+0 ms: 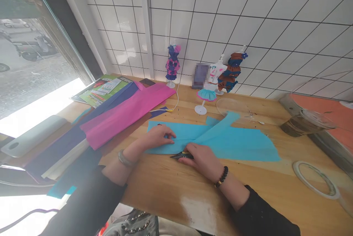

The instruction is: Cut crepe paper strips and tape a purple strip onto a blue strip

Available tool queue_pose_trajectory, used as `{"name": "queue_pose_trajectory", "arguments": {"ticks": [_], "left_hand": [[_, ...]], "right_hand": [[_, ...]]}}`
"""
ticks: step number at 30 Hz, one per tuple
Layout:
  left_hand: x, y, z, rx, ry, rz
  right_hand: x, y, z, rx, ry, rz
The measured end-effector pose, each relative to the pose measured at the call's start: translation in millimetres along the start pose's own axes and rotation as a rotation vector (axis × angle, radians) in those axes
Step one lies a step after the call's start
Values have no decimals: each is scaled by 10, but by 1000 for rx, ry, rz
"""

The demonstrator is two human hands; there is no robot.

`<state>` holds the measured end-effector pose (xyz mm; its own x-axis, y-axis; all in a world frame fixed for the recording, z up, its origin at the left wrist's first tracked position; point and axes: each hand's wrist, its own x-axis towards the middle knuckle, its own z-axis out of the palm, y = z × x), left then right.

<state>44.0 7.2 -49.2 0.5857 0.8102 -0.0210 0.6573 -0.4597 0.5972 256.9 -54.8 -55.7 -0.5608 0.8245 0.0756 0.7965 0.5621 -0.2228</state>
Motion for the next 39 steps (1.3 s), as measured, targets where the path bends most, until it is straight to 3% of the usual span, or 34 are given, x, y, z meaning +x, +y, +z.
{"name": "queue_pose_trajectory", "arguments": {"ticks": [12,39], "left_hand": [[56,-107,99,47,49,129],[-29,20,44,110,-7,152]], "right_hand": [[-4,-40,17,11,16,20],[-30,-63,37,-34,9,24]]}}
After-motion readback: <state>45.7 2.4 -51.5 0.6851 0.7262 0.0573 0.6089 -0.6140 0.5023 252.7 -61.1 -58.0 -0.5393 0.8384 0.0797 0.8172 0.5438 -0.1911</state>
